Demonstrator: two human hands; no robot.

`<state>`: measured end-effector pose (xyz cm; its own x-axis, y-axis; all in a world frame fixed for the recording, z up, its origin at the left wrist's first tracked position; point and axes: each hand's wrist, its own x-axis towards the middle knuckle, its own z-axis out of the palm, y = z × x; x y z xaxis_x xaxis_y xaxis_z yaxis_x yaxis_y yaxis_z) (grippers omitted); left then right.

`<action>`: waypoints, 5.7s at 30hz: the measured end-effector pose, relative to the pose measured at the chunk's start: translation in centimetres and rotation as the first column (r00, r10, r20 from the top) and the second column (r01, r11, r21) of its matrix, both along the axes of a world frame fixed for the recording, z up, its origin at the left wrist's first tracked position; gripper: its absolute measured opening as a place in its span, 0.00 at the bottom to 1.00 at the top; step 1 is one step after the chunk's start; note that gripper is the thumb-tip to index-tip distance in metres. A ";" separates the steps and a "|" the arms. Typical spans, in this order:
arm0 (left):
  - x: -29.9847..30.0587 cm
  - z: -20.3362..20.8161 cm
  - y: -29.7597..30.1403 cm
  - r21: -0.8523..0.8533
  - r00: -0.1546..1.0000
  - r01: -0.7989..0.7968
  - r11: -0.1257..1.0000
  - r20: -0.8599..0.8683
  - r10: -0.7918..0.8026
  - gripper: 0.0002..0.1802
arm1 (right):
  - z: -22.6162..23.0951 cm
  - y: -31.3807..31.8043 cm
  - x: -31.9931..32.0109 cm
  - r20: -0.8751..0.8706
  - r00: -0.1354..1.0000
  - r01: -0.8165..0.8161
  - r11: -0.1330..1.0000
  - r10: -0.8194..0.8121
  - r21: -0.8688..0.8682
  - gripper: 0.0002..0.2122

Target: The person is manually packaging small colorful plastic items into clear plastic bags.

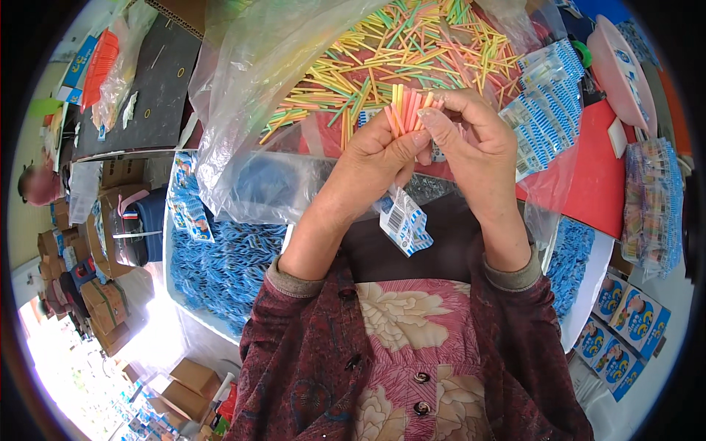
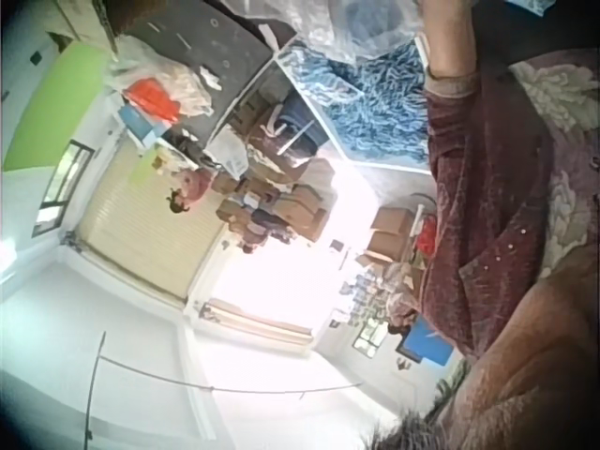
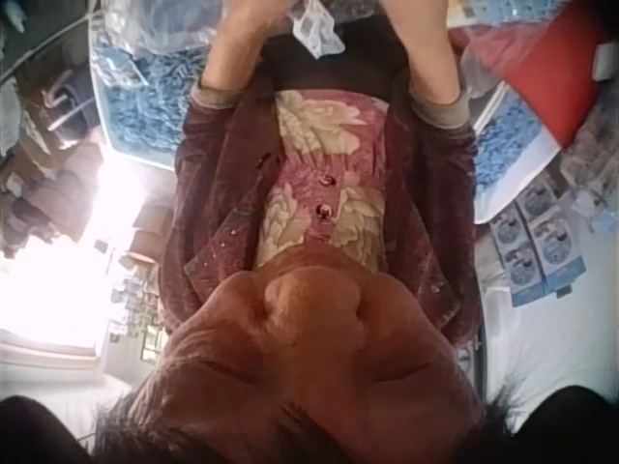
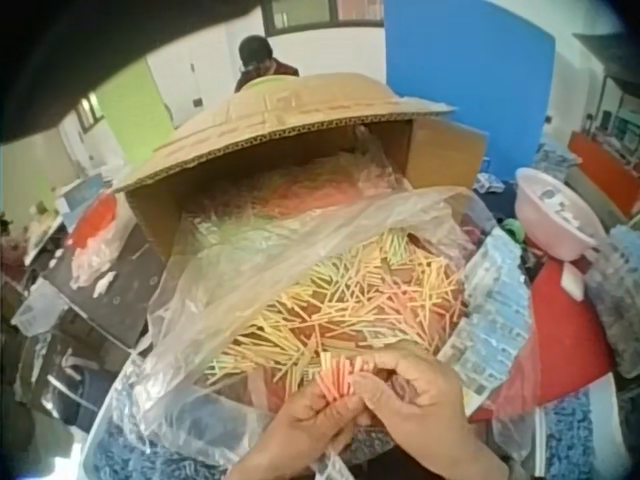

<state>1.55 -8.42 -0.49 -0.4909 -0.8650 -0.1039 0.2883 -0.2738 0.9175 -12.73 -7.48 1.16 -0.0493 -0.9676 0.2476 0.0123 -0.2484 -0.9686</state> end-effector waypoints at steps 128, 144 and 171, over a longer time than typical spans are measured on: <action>-0.6 0.1 0.7 0.044 0.996 -0.079 0.996 -0.034 0.080 0.12 | -1.0 0.6 0.0 0.184 0.982 -0.070 0.986 0.042 0.148 0.09; -0.9 -0.2 0.5 0.040 0.998 -0.053 0.998 -0.024 0.054 0.13 | -1.0 0.3 0.0 -0.006 1.000 -0.011 1.000 0.011 0.027 0.09; -0.5 -0.4 0.2 0.015 0.997 0.079 0.997 -0.018 -0.078 0.08 | -0.3 -0.4 -0.7 -0.113 0.991 -0.065 0.998 0.065 0.002 0.08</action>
<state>1.06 -8.18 -0.88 -0.5591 -0.8221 -0.1075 0.2815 -0.3102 0.9081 -13.44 -7.83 0.86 0.0421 -0.9675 0.2492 -0.0809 -0.2519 -0.9644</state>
